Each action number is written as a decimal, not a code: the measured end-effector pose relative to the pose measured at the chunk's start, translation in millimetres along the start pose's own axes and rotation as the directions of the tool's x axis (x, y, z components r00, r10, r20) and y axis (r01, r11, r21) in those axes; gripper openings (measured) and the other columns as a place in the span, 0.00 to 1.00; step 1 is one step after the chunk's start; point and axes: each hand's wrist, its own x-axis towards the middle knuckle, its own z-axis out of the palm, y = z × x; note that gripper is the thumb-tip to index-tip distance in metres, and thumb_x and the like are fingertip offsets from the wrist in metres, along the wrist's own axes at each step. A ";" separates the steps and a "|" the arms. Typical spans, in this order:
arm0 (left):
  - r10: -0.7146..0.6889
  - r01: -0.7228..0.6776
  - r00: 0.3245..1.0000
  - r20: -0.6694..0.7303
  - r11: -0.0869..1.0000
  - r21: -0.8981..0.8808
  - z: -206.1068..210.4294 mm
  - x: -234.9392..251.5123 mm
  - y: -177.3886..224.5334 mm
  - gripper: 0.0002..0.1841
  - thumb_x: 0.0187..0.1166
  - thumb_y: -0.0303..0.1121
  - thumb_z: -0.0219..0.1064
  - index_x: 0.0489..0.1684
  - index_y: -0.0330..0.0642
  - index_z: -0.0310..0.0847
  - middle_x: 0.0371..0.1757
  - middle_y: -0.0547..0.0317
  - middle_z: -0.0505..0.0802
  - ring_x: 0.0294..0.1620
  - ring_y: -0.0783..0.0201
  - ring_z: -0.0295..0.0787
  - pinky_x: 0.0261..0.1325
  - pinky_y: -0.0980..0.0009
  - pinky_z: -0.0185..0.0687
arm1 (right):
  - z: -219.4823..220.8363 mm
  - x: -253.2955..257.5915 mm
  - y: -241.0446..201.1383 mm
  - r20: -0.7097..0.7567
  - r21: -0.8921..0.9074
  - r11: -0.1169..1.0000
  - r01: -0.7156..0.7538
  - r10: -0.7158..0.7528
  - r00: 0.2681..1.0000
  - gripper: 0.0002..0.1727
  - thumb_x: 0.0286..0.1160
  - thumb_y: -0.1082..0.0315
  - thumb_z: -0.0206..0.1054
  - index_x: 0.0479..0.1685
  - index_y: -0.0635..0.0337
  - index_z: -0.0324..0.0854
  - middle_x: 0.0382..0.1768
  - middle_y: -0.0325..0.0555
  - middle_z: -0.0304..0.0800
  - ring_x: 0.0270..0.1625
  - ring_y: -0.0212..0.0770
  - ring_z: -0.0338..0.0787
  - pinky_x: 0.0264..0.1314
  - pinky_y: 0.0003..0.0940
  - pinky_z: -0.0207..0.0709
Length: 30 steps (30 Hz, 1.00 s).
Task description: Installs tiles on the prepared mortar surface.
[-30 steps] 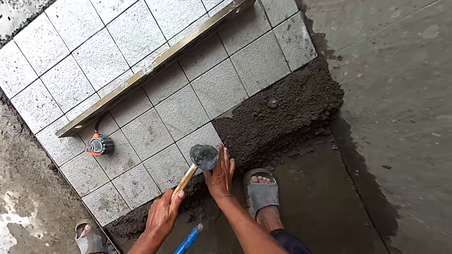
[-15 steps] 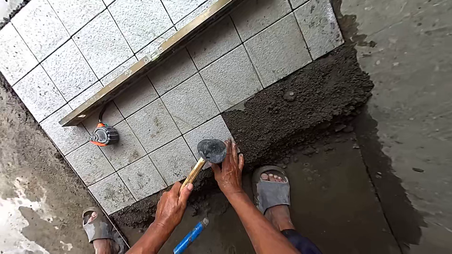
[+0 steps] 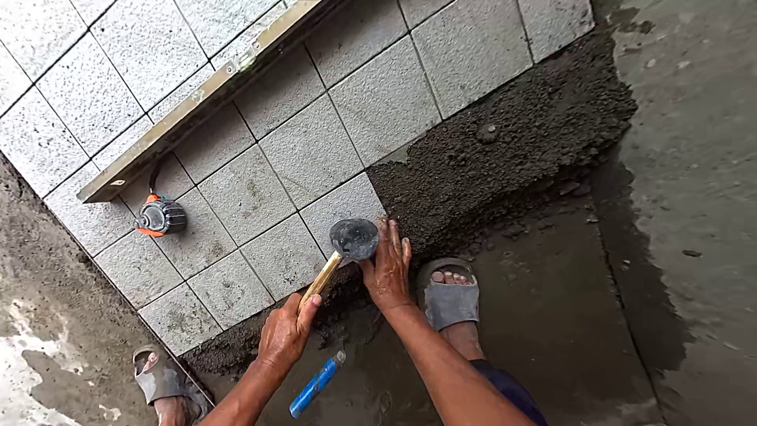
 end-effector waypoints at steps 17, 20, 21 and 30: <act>0.019 -0.028 0.996 -0.087 0.994 -0.103 3.0 8.9 4.6 0.40 0.82 0.75 0.35 0.33 0.48 0.79 0.17 0.63 0.78 0.20 0.60 0.79 0.26 0.56 0.78 | -3.1 2.0 -6.2 0.052 -0.054 0.998 0.018 -0.016 0.999 0.45 0.80 0.54 0.69 0.93 0.63 0.52 0.93 0.53 0.55 0.96 0.53 0.51 0.93 0.68 0.40; -0.021 0.019 1.000 -0.015 0.997 -0.075 3.6 5.6 -5.3 0.40 0.82 0.74 0.35 0.37 0.47 0.80 0.21 0.60 0.81 0.25 0.57 0.83 0.31 0.53 0.81 | 0.1 -0.1 -7.1 0.040 -0.041 0.999 0.011 -0.010 0.999 0.45 0.79 0.58 0.69 0.94 0.62 0.52 0.93 0.52 0.55 0.96 0.52 0.50 0.93 0.68 0.39; -0.029 0.028 1.000 -0.005 0.997 -0.067 3.9 3.6 -7.1 0.40 0.82 0.74 0.34 0.38 0.47 0.80 0.22 0.59 0.82 0.26 0.57 0.84 0.32 0.52 0.81 | 0.3 -1.1 -7.1 0.037 -0.037 0.999 0.012 -0.010 0.999 0.45 0.78 0.59 0.70 0.94 0.62 0.51 0.93 0.52 0.55 0.96 0.52 0.50 0.93 0.67 0.39; -0.037 0.045 0.995 0.092 0.996 -0.080 -5.3 -6.8 -9.5 0.41 0.82 0.75 0.34 0.44 0.47 0.81 0.26 0.57 0.85 0.32 0.54 0.87 0.38 0.50 0.83 | 0.1 -0.4 4.0 0.058 -0.083 0.996 0.043 -0.038 0.998 0.43 0.80 0.61 0.65 0.94 0.63 0.51 0.94 0.53 0.53 0.96 0.54 0.48 0.93 0.68 0.38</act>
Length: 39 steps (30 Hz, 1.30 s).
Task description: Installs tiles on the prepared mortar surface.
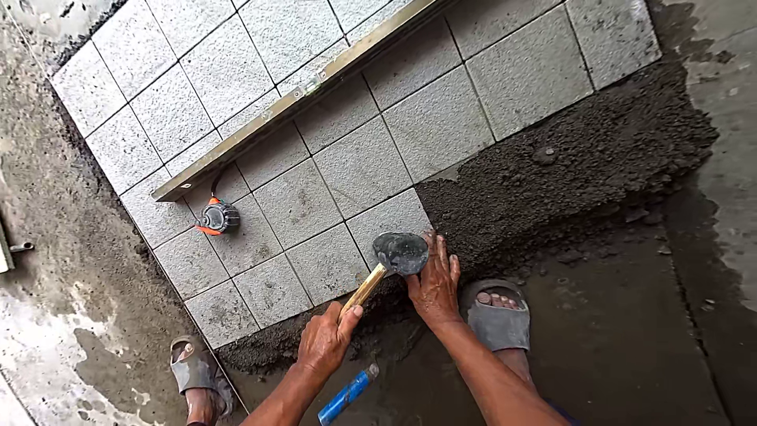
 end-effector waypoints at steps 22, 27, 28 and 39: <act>-0.205 0.129 0.962 -0.179 0.923 -0.362 19.8 -30.0 -53.5 0.37 0.84 0.71 0.39 0.36 0.47 0.81 0.24 0.59 0.83 0.29 0.57 0.84 0.37 0.53 0.81 | 24.1 21.0 -81.4 0.016 -0.082 0.996 0.026 -0.025 1.000 0.35 0.84 0.53 0.61 0.89 0.58 0.63 0.93 0.54 0.55 0.95 0.59 0.50 0.87 0.74 0.45; -0.172 0.055 0.957 -0.233 0.897 -0.438 18.9 -44.8 -59.9 0.35 0.85 0.69 0.40 0.31 0.48 0.80 0.20 0.62 0.79 0.23 0.61 0.79 0.32 0.57 0.79 | 13.2 23.6 -84.9 0.027 -0.083 0.997 -0.003 0.005 1.000 0.34 0.84 0.52 0.61 0.87 0.58 0.66 0.92 0.56 0.56 0.94 0.60 0.54 0.87 0.72 0.49; -0.171 0.042 0.956 -0.240 0.885 -0.463 20.7 -54.9 -65.2 0.35 0.85 0.69 0.41 0.31 0.48 0.80 0.19 0.63 0.78 0.21 0.63 0.78 0.30 0.59 0.78 | 8.8 21.8 -84.8 0.028 -0.088 0.996 0.002 0.000 1.000 0.34 0.85 0.51 0.60 0.86 0.59 0.67 0.92 0.57 0.56 0.93 0.60 0.56 0.86 0.71 0.51; -0.501 0.252 0.842 -0.200 0.692 -0.676 38.2 -157.6 -154.1 0.34 0.86 0.64 0.44 0.35 0.42 0.83 0.19 0.62 0.79 0.19 0.64 0.76 0.27 0.62 0.76 | 60.6 -39.7 -198.5 0.407 -0.040 0.890 0.455 -0.401 0.821 0.36 0.86 0.49 0.59 0.89 0.61 0.64 0.93 0.53 0.56 0.94 0.56 0.54 0.88 0.72 0.48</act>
